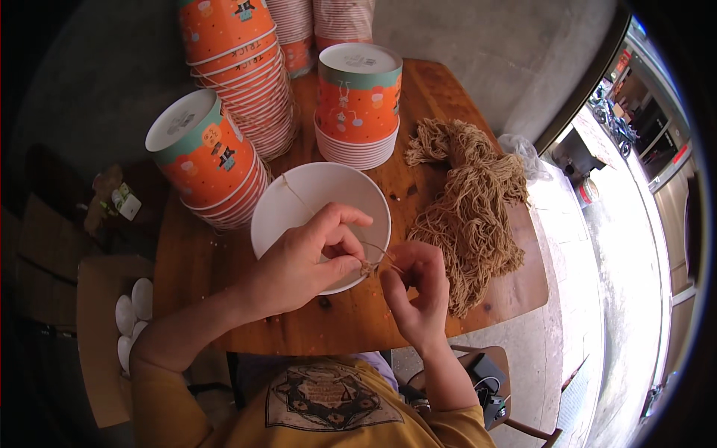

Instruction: Attaching thin brown strings to the rim of colorful paper bowls.

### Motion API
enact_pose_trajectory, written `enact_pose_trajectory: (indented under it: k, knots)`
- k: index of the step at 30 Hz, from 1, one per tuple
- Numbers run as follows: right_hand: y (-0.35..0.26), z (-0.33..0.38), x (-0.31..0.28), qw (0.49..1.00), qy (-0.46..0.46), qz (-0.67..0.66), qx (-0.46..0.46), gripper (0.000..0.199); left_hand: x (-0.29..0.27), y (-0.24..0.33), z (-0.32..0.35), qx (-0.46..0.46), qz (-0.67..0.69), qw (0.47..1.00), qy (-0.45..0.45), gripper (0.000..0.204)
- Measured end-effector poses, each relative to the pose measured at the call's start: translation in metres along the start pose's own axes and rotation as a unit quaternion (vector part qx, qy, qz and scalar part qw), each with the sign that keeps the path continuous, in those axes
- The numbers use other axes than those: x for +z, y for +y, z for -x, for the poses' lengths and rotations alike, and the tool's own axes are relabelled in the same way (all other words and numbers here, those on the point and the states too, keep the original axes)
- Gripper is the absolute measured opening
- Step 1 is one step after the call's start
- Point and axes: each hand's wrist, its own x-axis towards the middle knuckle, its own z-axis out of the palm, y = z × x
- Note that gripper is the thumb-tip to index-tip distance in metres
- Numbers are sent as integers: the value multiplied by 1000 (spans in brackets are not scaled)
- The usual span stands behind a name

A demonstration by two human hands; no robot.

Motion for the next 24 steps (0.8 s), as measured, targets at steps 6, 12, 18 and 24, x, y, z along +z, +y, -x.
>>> enact_pose_trajectory:
  k: [6, 12, 18, 24]
  knots:
    - [5, -3, -7, 958, -49, 197, -203, 28, 2, 4, -1, -20, 10, 1000, -11, 43]
    - [6, -7, -8, 939, -31, 249, -235, 35, 4, 5, -2, -6, -7, 1000, -9, 42]
    - [4, -13, -18, 880, -52, 343, -325, 36, 5, 7, -2, 6, -37, 999, -3, 40]
    - [-6, -19, -27, 822, -111, 414, -375, 30, 4, 3, -4, 10, -39, 999, -8, 39]
